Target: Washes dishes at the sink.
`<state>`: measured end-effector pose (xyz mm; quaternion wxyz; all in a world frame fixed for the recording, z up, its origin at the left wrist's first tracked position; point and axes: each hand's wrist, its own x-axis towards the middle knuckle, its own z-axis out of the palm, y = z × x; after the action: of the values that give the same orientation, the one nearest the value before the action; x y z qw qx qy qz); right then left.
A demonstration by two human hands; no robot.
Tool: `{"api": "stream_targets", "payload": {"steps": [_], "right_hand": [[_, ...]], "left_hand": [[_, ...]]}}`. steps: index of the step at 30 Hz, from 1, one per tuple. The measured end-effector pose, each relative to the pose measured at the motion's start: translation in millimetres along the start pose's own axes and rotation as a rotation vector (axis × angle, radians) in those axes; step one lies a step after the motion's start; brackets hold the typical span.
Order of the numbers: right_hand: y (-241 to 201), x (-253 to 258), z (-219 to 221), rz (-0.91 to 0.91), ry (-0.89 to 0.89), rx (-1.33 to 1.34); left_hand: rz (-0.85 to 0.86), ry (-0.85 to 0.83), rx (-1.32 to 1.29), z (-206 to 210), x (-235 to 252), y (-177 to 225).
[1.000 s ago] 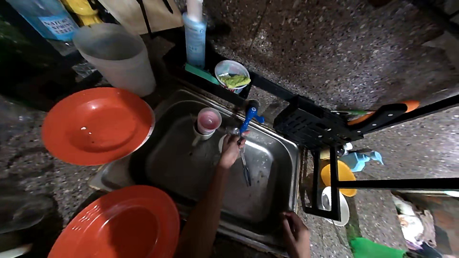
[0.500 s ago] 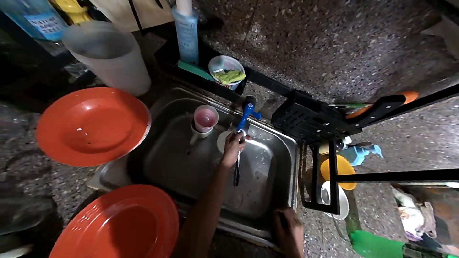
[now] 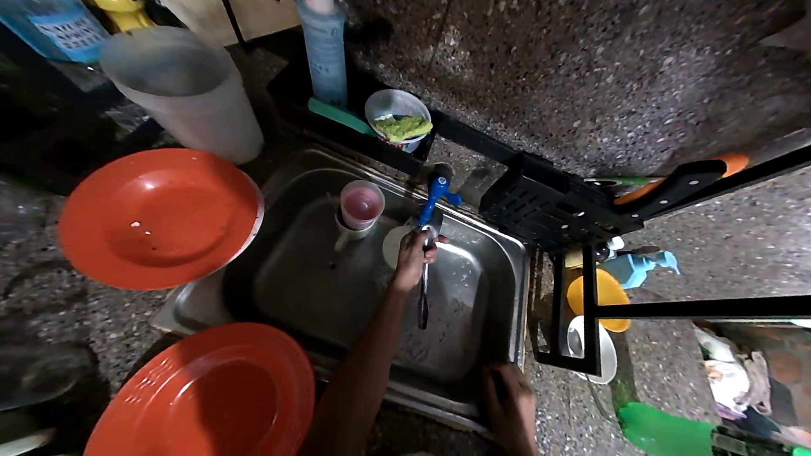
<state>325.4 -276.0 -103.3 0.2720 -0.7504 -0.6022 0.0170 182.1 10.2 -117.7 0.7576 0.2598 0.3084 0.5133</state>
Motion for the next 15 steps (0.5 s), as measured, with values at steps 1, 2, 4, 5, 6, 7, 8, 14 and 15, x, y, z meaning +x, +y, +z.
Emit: {"api": "stream_targets", "payload": {"steps": [1, 2, 4, 5, 6, 7, 8, 14, 15], "right_hand": [[0.1, 0.2, -0.1, -0.003, -0.001, -0.003], [-0.1, 0.5, -0.3, -0.006, -0.002, -0.003], [-1.4, 1.7, -0.7, -0.004, 0.000, -0.009], [-3.1, 2.2, -1.2, 0.003, -0.001, -0.013], [-5.1, 2.4, -2.1, 0.012, -0.005, -0.015], [-6.0, 2.5, -2.2, 0.017, -0.004, -0.017], [-6.0, 2.8, -1.8, 0.016, -0.001, -0.022], [-2.2, 1.9, -0.2, -0.003, 0.002, -0.009], [-2.0, 1.8, -0.6, 0.001, -0.005, -0.007]], "left_hand": [[0.003, 0.009, 0.000, 0.0, 0.1, -0.3], [0.002, 0.024, 0.004, -0.2, 0.2, -0.8], [-0.016, 0.057, 0.022, -0.7, 0.1, -0.6], [-0.028, 0.064, 0.033, -1.4, 0.2, -0.1], [-0.042, 0.063, 0.036, -1.8, 0.1, 0.2], [-0.056, 0.052, 0.029, -2.0, 0.3, 0.1], [-0.069, 0.050, 0.015, -2.0, 1.0, -0.4], [-0.057, 0.040, 0.047, -2.0, -0.3, -0.1], [-0.055, 0.034, 0.079, -1.8, -1.1, 0.2]]}}
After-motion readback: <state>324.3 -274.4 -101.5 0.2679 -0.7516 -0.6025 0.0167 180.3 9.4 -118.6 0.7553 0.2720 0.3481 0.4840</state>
